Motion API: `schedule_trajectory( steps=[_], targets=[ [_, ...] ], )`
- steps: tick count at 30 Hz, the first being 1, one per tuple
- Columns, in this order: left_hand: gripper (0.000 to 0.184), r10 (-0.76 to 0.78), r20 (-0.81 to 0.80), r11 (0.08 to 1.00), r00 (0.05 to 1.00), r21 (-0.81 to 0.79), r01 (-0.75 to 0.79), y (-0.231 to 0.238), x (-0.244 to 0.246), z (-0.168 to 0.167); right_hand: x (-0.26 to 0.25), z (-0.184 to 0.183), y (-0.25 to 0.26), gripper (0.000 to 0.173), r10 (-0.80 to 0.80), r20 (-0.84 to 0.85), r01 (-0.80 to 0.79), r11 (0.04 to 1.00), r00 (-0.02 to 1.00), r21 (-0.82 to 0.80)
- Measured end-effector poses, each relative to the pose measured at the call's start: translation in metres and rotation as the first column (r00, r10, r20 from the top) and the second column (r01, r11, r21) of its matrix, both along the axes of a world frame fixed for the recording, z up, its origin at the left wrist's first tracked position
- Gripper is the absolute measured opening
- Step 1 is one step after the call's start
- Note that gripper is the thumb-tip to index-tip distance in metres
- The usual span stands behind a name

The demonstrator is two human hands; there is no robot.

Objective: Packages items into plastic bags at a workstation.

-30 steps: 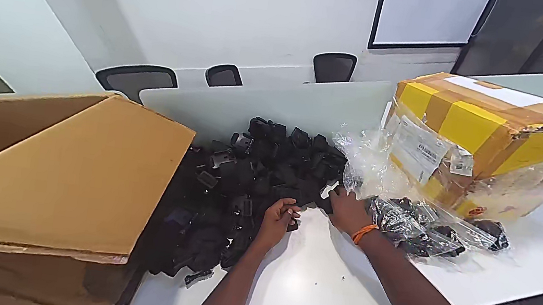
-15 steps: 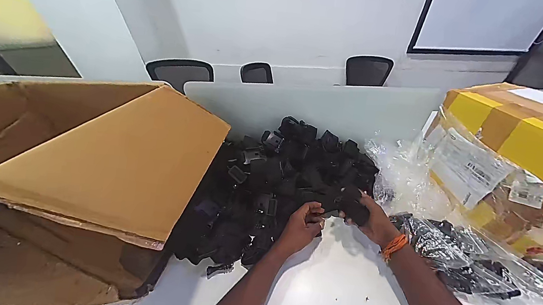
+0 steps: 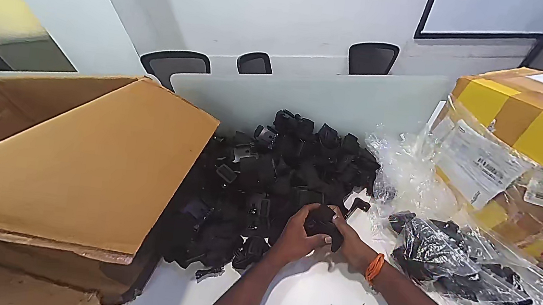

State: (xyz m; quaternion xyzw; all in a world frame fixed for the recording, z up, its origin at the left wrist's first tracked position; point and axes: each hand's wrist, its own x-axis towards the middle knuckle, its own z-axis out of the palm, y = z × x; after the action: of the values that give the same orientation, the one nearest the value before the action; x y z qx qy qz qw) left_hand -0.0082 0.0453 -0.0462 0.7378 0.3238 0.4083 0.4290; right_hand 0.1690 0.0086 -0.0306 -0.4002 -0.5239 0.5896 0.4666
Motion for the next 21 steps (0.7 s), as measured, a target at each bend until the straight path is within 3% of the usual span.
schedule_trajectory(
  steps=[4, 6, 10, 12, 15, 18, 21],
  targets=[
    [0.081, 0.019, 0.157, 0.997, 0.987, -0.079, -0.007, 0.0, 0.002, 0.001, 0.007, 0.003, 0.005, 0.044, 0.068, 0.081, -0.067, 0.998, 0.994, -0.016],
    [0.078, 0.063, 0.143, 0.997, 0.988, -0.063, -0.055, 0.003, 0.002, 0.0, 0.01, 0.0, 0.011, 0.04, 0.033, 0.092, -0.035, 0.999, 0.995, 0.026],
    [0.063, 0.104, 0.14, 0.994, 0.985, -0.041, -0.099, 0.006, 0.001, -0.001, 0.012, 0.003, 0.01, 0.047, 0.014, 0.078, -0.017, 0.999, 0.997, 0.028],
    [0.061, 0.126, 0.119, 0.992, 0.985, -0.044, -0.122, 0.006, 0.001, -0.001, 0.02, 0.005, 0.014, 0.051, -0.037, 0.244, 0.003, 0.99, 0.969, 0.138],
    [0.061, 0.129, 0.081, 0.992, 0.988, -0.028, -0.127, 0.006, -0.001, -0.002, 0.039, 0.004, 0.024, 0.037, -0.427, 0.538, 0.137, 0.858, 0.727, 0.495],
    [0.063, 0.09, -0.021, 0.996, 0.996, -0.014, -0.09, 0.005, 0.0, -0.002, 0.058, 0.012, 0.03, 0.024, -0.709, 0.539, 0.209, 0.674, 0.455, 0.709],
    [0.058, 0.036, -0.15, 0.998, 0.988, 0.058, -0.028, 0.001, 0.001, 0.0, 0.064, 0.021, 0.029, 0.025, -0.832, 0.532, 0.211, 0.555, 0.155, 0.805]
  ],
)
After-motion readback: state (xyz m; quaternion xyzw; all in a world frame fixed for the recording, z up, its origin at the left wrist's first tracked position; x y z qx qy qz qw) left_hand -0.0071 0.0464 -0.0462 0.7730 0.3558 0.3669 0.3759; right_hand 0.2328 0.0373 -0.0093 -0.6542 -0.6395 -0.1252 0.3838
